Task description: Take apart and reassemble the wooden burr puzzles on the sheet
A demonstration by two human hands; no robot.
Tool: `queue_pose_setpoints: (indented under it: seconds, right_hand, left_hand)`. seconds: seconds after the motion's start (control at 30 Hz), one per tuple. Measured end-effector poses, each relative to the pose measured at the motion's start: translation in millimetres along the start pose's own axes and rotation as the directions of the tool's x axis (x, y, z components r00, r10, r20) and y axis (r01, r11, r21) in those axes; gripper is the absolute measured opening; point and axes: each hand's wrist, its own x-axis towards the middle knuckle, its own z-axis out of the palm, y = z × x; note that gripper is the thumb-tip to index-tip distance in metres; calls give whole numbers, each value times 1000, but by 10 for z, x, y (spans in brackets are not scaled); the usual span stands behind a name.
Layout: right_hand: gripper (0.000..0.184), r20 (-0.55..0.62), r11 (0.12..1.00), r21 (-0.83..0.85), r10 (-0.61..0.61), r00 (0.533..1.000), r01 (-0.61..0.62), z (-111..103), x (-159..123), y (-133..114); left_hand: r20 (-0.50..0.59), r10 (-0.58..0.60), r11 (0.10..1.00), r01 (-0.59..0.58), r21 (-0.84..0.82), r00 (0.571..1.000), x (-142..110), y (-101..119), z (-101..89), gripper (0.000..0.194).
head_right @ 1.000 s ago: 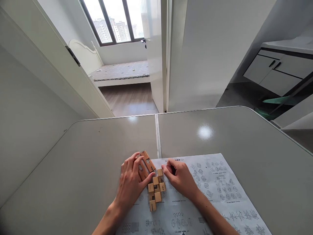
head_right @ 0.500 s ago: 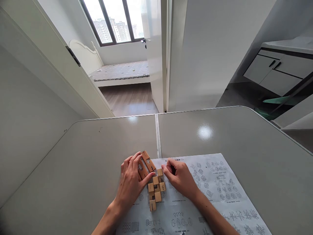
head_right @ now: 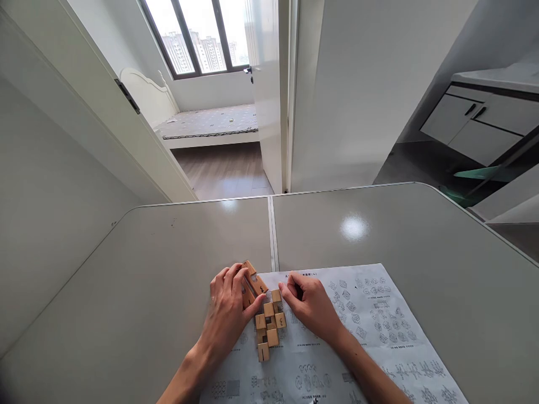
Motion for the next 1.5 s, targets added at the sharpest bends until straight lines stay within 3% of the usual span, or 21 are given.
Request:
queue_pose_setpoints:
  seconds: [0.8, 1.2, 1.5]
  right_hand:
    - [44, 0, 1000, 2, -4, 1000, 4, -8, 11, -24]
    - [43, 12, 1000, -2, 23, 1000, -23, 5, 0, 23]
    - [43, 19, 1000, 4, 26, 999, -26, -1, 0, 8]
  left_hand:
    - [11, -24, 993, 25, -112, 1000, 22, 8, -52, 63]
    - [7, -93, 990, 94, -103, 996, 2, 87, -69, 52]
    - [-16, -32, 996, 30, -81, 999, 9, 59, -39, 56]
